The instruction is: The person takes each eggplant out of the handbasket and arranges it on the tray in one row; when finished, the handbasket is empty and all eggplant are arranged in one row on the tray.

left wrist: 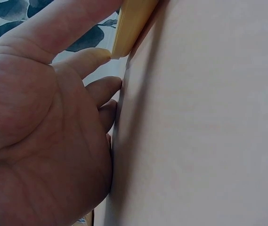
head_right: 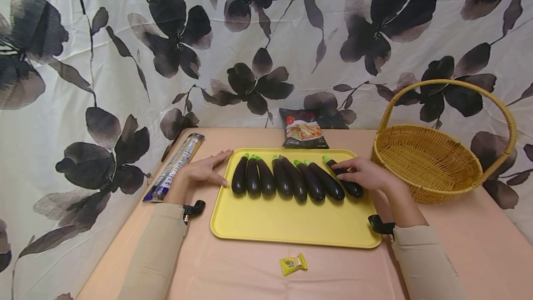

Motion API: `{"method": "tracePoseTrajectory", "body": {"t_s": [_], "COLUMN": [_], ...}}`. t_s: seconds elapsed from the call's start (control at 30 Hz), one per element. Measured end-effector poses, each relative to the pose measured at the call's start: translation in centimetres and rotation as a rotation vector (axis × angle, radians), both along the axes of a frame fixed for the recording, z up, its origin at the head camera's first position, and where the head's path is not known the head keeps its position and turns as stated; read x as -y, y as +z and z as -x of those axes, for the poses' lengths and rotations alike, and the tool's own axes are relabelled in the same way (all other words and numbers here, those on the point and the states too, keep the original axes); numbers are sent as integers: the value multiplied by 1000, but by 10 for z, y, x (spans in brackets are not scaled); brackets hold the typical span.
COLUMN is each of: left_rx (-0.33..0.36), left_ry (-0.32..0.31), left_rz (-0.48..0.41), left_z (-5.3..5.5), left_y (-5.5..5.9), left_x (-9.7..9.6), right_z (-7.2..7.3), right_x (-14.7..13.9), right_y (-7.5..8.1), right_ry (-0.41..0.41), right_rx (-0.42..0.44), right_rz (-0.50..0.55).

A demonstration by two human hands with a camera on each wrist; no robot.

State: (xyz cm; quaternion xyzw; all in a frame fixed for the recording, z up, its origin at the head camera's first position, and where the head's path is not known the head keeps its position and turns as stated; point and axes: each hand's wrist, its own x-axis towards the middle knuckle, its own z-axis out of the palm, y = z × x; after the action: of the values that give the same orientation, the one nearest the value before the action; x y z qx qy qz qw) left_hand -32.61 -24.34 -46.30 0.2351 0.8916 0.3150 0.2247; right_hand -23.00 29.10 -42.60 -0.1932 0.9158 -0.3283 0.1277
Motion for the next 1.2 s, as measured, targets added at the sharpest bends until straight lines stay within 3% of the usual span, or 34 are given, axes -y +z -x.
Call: {"method": "tracePoseTrajectory", "body": {"t_s": [0.37, 0.8, 1.2], "left_rx": [14, 4, -18], "left_ry": [1, 5, 5], "left_rz": [-7, -5, -28], "left_z": [1, 0, 0], "left_y": [-1, -1, 3], "left_x": [0, -1, -5], "right_z": [0, 3, -2], "right_x": [4, 3, 7], "right_y": [-3, -2, 2], "right_ry": [48, 47, -48], "right_rx": [-27, 21, -121], "right_rz": [-30, -3, -15]}}
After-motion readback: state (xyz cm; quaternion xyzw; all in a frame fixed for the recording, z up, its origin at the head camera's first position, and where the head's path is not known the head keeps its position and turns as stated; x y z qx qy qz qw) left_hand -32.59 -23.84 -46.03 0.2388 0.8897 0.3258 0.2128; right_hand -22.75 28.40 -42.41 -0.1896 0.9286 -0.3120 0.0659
